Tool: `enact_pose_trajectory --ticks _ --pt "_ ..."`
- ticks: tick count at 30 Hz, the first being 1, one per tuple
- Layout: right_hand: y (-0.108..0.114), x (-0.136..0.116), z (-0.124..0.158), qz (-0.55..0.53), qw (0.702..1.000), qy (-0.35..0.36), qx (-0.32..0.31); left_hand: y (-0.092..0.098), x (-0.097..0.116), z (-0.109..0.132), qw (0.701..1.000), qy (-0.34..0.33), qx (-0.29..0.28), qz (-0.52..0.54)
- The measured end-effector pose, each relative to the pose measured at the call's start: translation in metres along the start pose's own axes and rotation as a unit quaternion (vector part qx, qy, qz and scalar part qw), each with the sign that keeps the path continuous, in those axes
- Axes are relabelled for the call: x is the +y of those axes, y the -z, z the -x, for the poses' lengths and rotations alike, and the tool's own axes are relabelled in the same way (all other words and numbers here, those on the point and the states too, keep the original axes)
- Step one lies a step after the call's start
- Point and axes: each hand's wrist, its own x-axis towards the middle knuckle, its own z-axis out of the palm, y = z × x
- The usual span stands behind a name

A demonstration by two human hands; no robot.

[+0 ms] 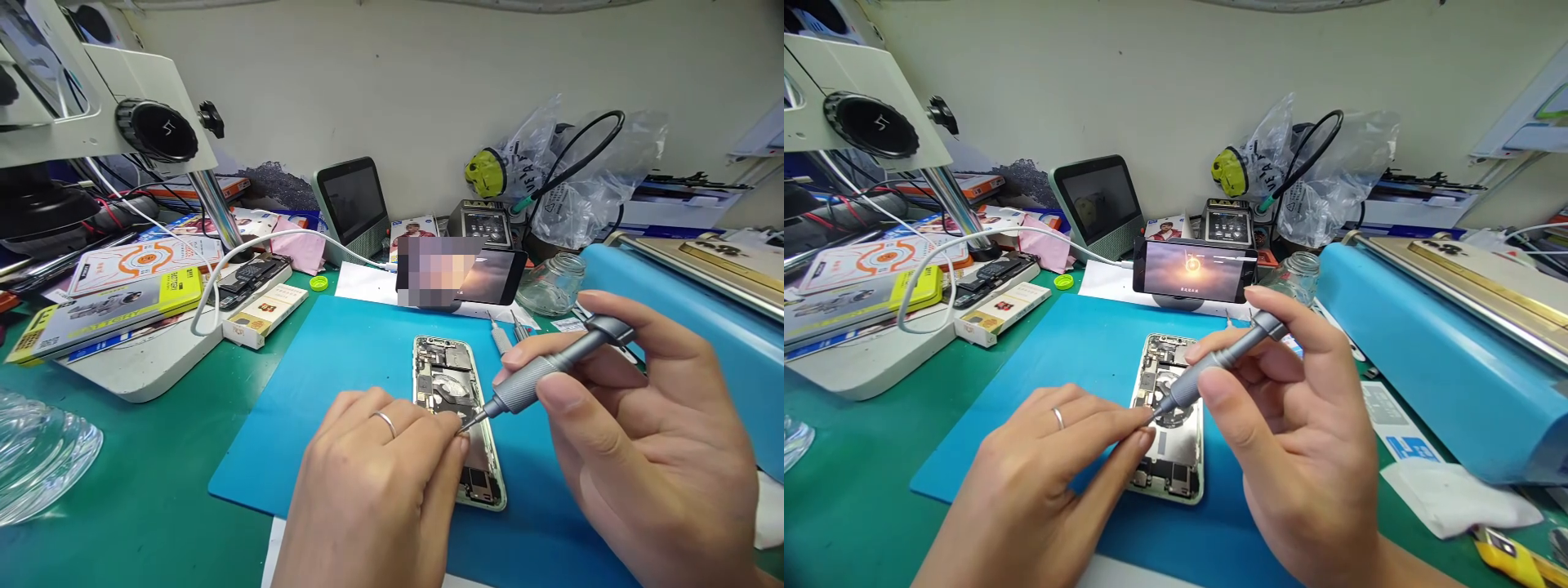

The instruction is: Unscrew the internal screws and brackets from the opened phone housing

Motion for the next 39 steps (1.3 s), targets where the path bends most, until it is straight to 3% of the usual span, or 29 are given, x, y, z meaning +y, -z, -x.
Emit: enact_pose_trajectory --ticks 11,39 --pt "0.0017 0.0006 0.0064 0.055 0.997 0.055 -0.019 -0.0011 0.0005 -0.0002 1.0 0.0 0.01 -0.006" --pt "0.0032 0.0022 0.0072 0.045 0.998 0.041 0.003 -0.0005 0.002 0.0004 1.0 0.014 0.009 -0.004"
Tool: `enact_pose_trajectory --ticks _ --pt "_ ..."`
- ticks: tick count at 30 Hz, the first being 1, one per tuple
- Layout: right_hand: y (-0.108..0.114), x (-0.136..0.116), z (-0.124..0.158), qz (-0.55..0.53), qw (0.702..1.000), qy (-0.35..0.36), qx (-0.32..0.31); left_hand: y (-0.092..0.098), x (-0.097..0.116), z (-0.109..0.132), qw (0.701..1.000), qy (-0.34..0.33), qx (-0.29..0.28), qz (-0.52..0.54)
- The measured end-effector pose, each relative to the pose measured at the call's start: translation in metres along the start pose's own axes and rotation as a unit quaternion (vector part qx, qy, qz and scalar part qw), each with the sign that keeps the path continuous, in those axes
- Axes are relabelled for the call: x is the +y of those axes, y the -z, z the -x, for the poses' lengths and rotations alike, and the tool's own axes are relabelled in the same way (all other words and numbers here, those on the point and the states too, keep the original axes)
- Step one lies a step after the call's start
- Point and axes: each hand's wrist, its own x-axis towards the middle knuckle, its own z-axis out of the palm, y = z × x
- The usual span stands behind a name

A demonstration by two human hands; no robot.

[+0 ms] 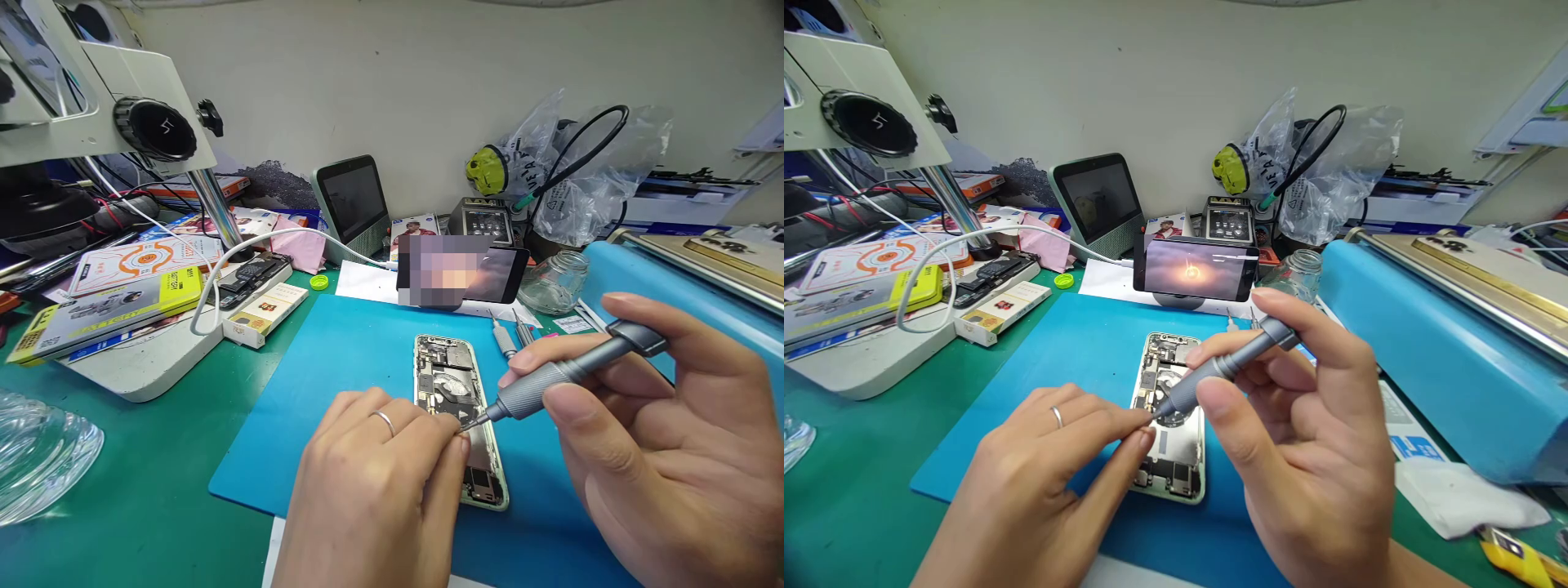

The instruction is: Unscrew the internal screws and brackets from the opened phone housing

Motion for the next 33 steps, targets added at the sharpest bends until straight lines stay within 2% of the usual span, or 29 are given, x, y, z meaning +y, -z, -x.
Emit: enact_pose_trajectory --ticks 33 --pt "0.0002 -0.002 0.0004 0.007 1.0 -0.002 0.01 0.0014 0.0009 -0.0006 1.0 0.002 -0.001 -0.01"
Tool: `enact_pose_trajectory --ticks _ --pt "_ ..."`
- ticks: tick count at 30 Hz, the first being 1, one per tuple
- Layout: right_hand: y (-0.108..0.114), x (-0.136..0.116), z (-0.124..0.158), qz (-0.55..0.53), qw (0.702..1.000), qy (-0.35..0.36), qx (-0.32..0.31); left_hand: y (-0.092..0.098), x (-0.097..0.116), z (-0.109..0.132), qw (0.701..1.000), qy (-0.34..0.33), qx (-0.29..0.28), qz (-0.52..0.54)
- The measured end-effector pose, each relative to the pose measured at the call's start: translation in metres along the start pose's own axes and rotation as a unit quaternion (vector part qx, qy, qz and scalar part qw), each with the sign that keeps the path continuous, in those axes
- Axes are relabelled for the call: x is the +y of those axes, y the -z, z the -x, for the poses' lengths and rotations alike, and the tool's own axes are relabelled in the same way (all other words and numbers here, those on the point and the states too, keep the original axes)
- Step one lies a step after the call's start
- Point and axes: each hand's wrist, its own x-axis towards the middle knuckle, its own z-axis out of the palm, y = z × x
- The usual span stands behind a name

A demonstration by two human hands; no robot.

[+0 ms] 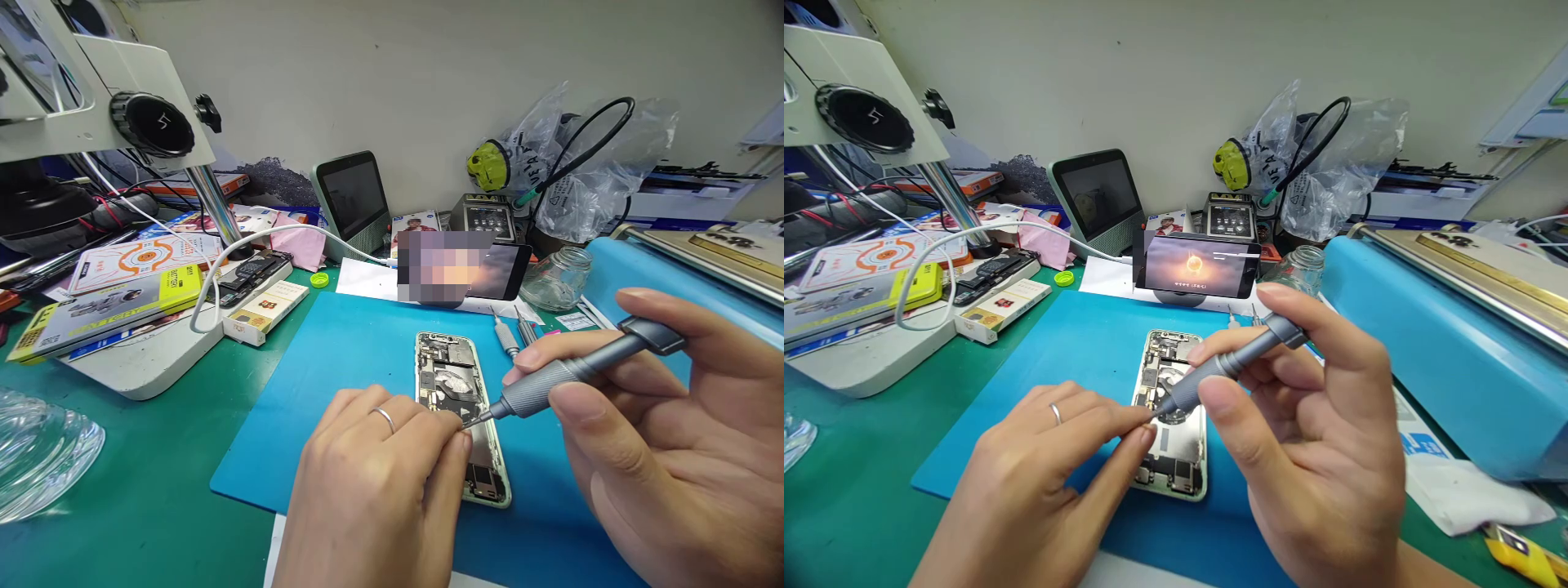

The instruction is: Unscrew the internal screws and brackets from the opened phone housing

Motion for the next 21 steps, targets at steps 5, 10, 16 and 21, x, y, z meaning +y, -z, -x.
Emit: enact_pose_trajectory --ticks 5,10,16,21 --pt "0.0018 -0.0021 0.0015 0.0 1.0 0.0 -0.008 -0.001 -0.0001 0.0005 1.0 0.001 -0.001 0.0" --pt "0.0008 -0.0013 0.0011 -0.002 1.0 0.005 -0.008 -0.0019 -0.0002 0.0001 1.0 -0.004 0.008 0.003" --pt "0.0005 -0.0027 0.0 0.006 1.0 0.018 -0.019 -0.0023 -0.0002 -0.0003 1.0 0.0 0.012 0.002" --pt "0.0022 -0.0028 -0.0031 0.017 0.999 0.024 -0.029 -0.0029 -0.0003 0.0005 1.0 -0.003 0.008 -0.003"
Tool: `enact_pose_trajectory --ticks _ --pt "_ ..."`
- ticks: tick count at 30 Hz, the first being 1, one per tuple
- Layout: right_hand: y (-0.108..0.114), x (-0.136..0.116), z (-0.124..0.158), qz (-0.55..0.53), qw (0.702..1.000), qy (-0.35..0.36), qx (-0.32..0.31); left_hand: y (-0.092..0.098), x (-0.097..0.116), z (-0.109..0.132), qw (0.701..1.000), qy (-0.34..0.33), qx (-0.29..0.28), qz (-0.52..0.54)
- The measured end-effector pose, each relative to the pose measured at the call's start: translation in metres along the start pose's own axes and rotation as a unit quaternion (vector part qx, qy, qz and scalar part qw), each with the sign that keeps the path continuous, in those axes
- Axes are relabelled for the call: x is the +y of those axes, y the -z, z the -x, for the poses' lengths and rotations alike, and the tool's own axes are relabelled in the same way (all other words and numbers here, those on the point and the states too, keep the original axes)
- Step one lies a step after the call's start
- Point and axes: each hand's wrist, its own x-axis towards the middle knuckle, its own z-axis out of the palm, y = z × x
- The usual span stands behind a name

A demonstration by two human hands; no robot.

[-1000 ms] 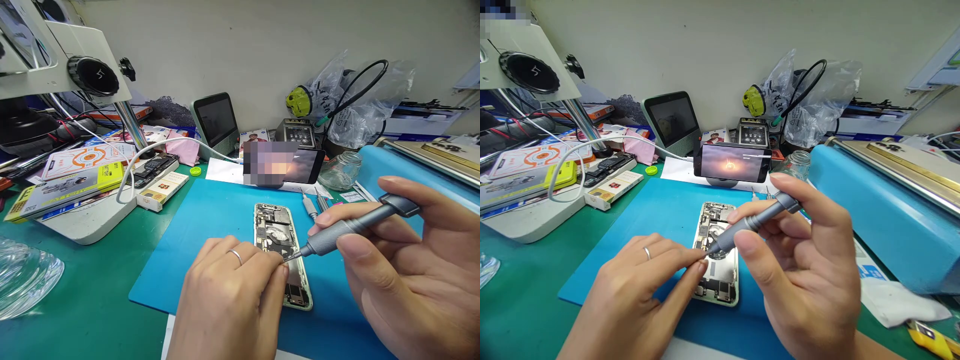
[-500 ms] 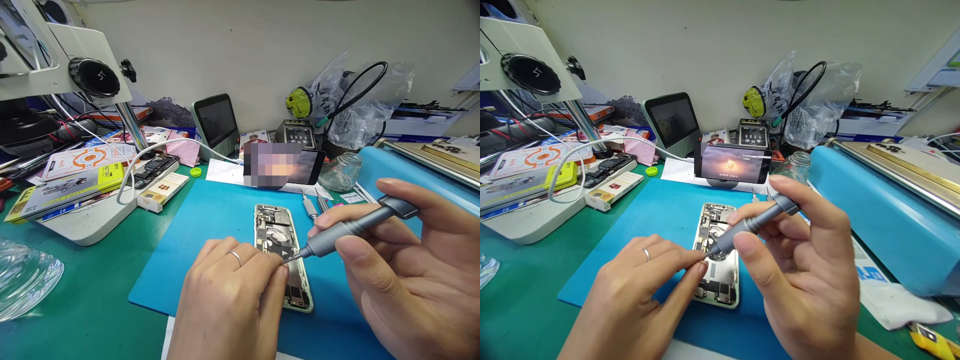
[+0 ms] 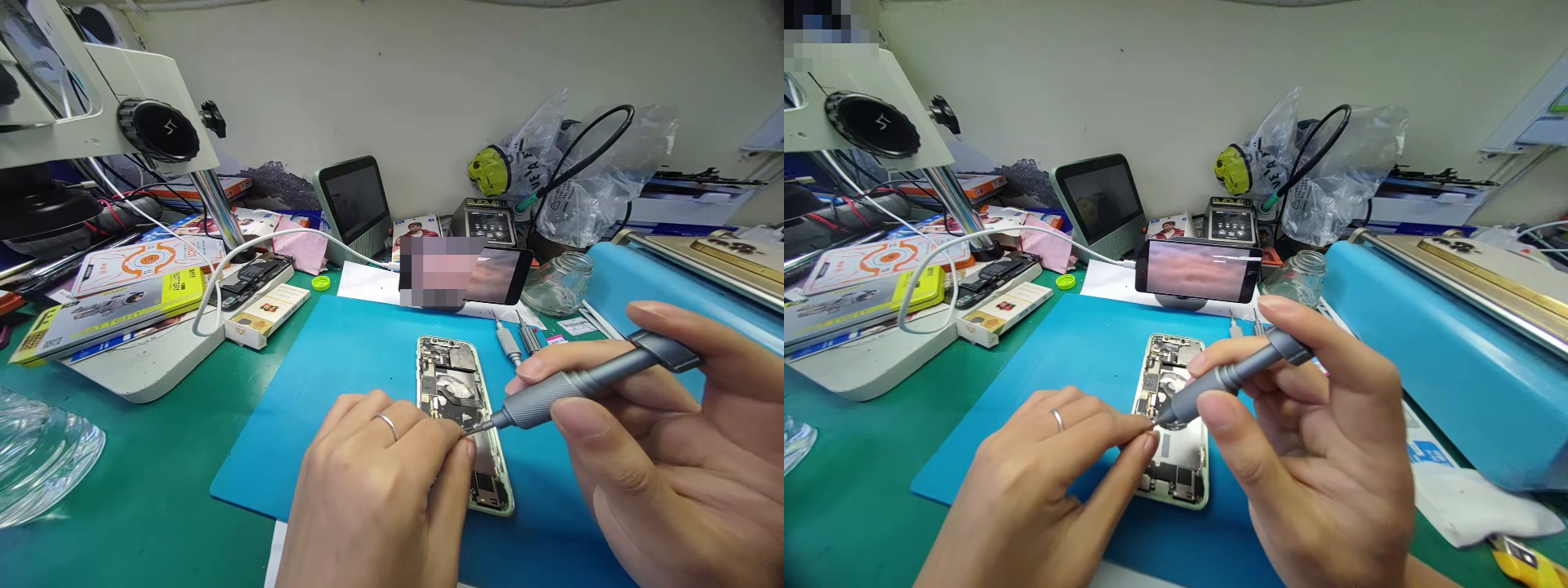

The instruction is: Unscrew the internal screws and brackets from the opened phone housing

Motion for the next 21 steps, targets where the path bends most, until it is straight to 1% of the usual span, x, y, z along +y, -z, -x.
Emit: enact_pose_trajectory --ticks 4,8,15,18,21 --pt "-0.001 0.003 0.0 -0.001 1.0 0.02 -0.005 0.0 0.0 0.001 1.0 0.001 -0.001 -0.002" --pt "0.0 0.004 0.001 0.01 1.0 0.013 -0.009 0.0 0.0 0.0 1.0 -0.001 0.0 -0.001" --pt "0.012 0.015 0.001 0.02 0.997 0.068 -0.018 -0.001 -0.002 0.001 1.0 0.0 -0.001 -0.005" --pt "0.013 0.016 0.001 0.018 0.997 0.069 -0.021 -0.002 -0.002 0.001 1.0 0.001 -0.002 -0.004" --pt "0.008 0.013 0.002 0.01 0.998 0.056 -0.019 -0.002 -0.002 0.001 1.0 0.0 -0.003 -0.002"
